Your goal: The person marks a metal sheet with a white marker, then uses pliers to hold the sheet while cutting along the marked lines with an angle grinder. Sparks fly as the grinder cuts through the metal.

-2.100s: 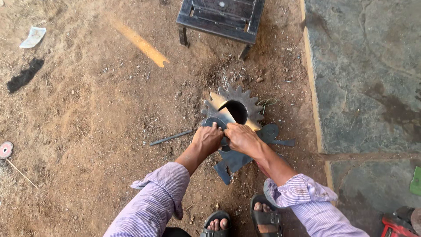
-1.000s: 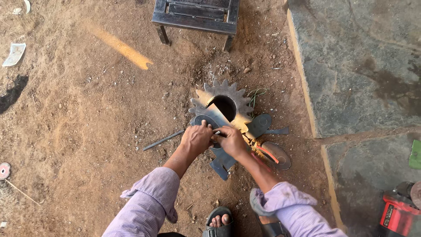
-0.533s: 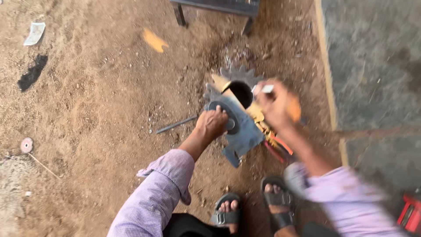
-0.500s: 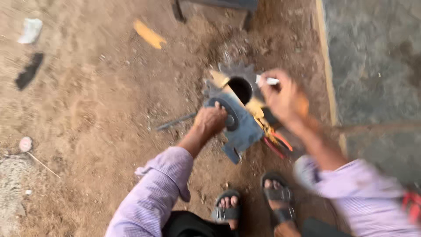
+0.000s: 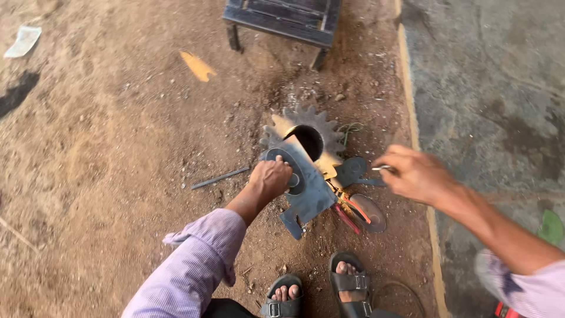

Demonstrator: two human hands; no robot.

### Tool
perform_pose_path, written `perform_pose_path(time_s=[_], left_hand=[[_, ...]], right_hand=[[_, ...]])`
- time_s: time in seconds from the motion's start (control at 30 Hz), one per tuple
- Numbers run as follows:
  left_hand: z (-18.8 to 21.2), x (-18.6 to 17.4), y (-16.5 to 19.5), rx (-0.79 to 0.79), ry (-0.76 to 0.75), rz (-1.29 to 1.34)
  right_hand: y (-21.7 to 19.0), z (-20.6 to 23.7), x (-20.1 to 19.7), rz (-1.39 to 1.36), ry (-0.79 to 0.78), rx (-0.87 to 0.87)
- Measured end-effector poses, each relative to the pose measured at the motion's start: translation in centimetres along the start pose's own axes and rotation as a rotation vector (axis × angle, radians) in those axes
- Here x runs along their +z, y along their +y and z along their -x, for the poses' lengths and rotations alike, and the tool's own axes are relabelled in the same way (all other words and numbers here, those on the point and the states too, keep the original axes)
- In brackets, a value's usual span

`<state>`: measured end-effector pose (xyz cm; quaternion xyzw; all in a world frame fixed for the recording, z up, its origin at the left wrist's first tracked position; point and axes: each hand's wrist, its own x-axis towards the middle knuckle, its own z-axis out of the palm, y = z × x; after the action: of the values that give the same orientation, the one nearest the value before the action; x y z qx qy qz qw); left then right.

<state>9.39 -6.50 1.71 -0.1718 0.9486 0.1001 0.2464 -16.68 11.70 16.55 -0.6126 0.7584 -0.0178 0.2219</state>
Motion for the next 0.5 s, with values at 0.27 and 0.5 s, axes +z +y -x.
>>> perform_pose_path(time_s=[0.27,0.5], left_hand=[[-0.1,0.6,0.1,-0.053,0.098,0.092],[0.1,1.6,0.1,-0.053,0.141,0.118]], right_hand=[[-6.5,-9.5,6.9,-0.050,-0.064,-0.355],[-8.6,-13.6,11.9,-0.042,-0.114,-0.550]])
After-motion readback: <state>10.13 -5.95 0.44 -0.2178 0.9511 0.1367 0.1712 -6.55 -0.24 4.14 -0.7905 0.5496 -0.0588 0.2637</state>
